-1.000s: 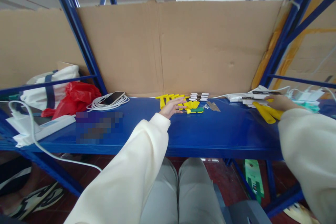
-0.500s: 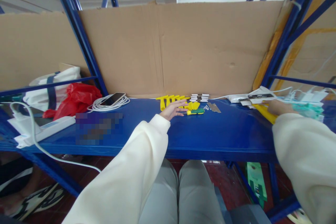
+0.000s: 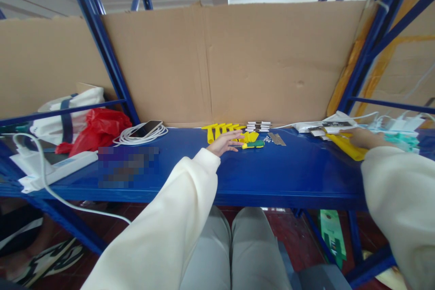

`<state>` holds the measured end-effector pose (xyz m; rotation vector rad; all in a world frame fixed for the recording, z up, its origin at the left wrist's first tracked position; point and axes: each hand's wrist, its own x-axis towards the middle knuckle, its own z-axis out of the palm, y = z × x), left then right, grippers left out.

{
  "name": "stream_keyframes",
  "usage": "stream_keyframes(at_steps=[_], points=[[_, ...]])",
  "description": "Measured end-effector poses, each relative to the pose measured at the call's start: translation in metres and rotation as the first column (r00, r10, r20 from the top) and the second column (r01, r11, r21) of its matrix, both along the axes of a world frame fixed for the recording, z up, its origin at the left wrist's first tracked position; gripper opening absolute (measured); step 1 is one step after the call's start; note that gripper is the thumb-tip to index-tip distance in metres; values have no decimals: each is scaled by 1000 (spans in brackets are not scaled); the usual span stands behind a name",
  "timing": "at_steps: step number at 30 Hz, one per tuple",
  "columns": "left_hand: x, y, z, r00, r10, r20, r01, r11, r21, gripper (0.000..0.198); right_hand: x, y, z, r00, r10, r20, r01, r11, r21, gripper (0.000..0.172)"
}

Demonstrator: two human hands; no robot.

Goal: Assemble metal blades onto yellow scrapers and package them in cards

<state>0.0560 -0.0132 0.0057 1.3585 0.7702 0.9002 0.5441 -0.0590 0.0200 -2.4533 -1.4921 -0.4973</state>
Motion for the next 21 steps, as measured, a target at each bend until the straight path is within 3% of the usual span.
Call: stream_keyframes(at_steps=[2, 4, 9, 13, 17, 21], points=[[-1, 2, -2, 1000, -16, 11, 16, 1000, 6, 31, -9, -6, 9, 997, -36, -71, 26, 991, -131, 49], [-1, 3, -3, 1000, -26, 0, 26, 999, 23, 27, -21, -13, 17, 995, -70, -77, 58, 988, -145, 51], [4, 7, -6, 978, 55, -200, -34, 994, 105, 15, -67, -20, 31, 997, 7, -73, -10, 999, -39, 51], [7, 13, -8, 912, 242, -331, -174, 959, 223, 8, -111, -4, 38, 981, 168, -97, -161, 984, 81, 44], [5, 13, -8, 781, 502, -372, -327, 836, 442, 20, -156, 21, 44, 891, 439, -117, -393, 874, 286, 33], [0, 7, -6, 660, 661, -356, -461, 731, 503, 15, -202, 37, 46, 752, 639, -160, -538, 736, 410, 28]])
